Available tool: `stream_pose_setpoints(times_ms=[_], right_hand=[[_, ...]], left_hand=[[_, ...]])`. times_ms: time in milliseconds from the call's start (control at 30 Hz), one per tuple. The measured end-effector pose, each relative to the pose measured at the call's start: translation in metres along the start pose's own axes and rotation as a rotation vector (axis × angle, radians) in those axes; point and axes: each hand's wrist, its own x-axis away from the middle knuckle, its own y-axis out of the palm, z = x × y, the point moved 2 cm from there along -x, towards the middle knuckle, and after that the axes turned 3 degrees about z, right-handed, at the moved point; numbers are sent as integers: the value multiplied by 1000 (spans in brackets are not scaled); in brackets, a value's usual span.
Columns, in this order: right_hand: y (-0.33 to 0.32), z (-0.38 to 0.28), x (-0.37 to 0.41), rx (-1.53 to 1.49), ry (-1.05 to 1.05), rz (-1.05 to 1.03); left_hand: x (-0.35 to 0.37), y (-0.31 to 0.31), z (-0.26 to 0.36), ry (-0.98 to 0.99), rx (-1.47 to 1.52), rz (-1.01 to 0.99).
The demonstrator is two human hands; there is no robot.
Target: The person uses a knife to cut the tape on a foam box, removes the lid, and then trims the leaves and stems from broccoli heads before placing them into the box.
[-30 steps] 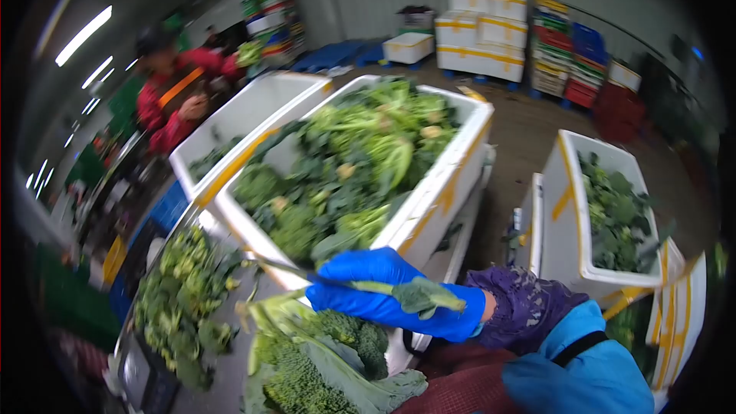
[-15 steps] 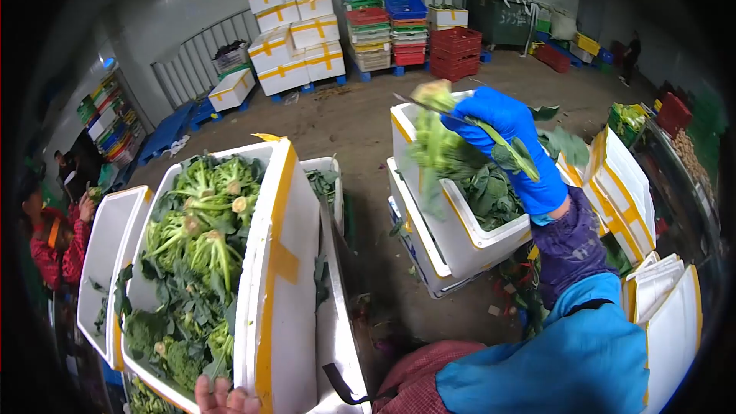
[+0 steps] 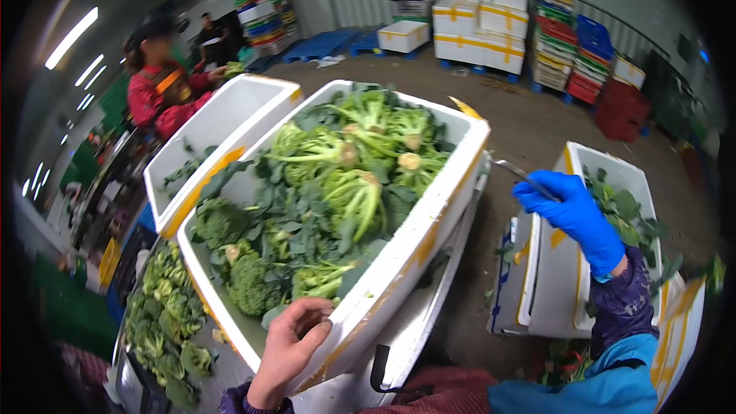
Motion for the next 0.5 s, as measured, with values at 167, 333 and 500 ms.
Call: stream_pose_setpoints(times_ms=[167, 333, 500], right_hand=[[106, -44, -81, 359, -445, -292], [181, -34, -140, 586, -334, -532], [203, -9, -162, 403, -374, -616]], left_hand=[[-2, -5, 2, -101, 124, 16], [-2, -5, 1, -144, 183, 5], [-3, -5, -2, -125, 174, -3]])
